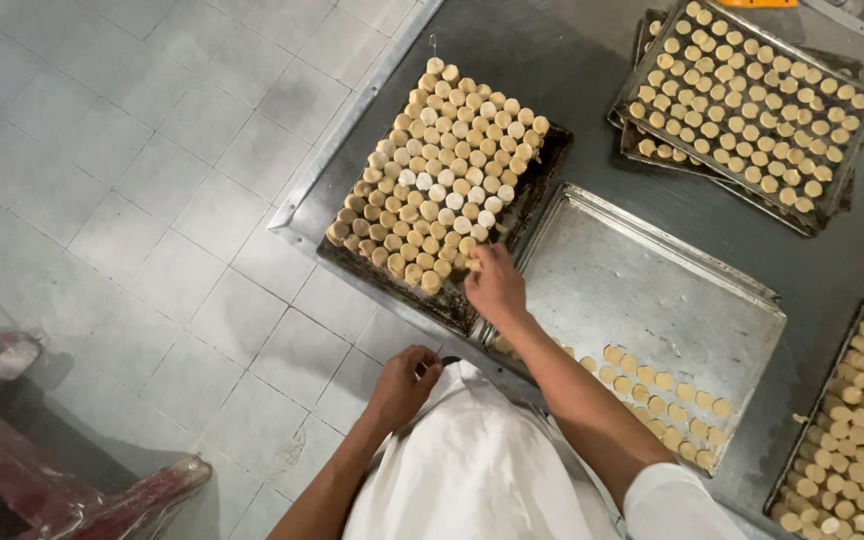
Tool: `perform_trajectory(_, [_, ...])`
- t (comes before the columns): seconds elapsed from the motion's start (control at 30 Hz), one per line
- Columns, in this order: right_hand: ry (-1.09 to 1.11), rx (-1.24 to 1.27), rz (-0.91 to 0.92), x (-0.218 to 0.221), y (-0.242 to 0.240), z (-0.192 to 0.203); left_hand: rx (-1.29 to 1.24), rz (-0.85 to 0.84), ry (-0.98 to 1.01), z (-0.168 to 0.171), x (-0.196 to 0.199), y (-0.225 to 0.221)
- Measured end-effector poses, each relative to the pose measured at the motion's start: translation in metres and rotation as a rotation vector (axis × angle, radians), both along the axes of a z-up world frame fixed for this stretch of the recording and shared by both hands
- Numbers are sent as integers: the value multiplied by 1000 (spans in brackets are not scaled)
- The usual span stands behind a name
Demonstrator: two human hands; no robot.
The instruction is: The person picks up small circular pieces of dough from a large tray and places them onto a smaller tray by hand.
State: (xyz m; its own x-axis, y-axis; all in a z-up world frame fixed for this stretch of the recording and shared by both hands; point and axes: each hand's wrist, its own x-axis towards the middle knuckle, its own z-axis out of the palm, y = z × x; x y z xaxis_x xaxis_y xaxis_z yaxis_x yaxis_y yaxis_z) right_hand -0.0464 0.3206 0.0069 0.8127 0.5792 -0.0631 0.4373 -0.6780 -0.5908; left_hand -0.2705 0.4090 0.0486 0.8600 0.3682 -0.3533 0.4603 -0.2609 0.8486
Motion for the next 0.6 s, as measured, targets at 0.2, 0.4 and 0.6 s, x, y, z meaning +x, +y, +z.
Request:
perform_trajectory(0.2, [389, 174, -221, 20, -36, -1, 38, -51, -153, -6, 14, 9])
perform_trajectory(0.4, [8, -115, 109, 3, -31, -3, 51, -98, -247, -4, 47, 9])
perform_trajectory(0.6, [344, 428, -20, 7, -51, -24, 1, -53, -230, -2, 86, 13])
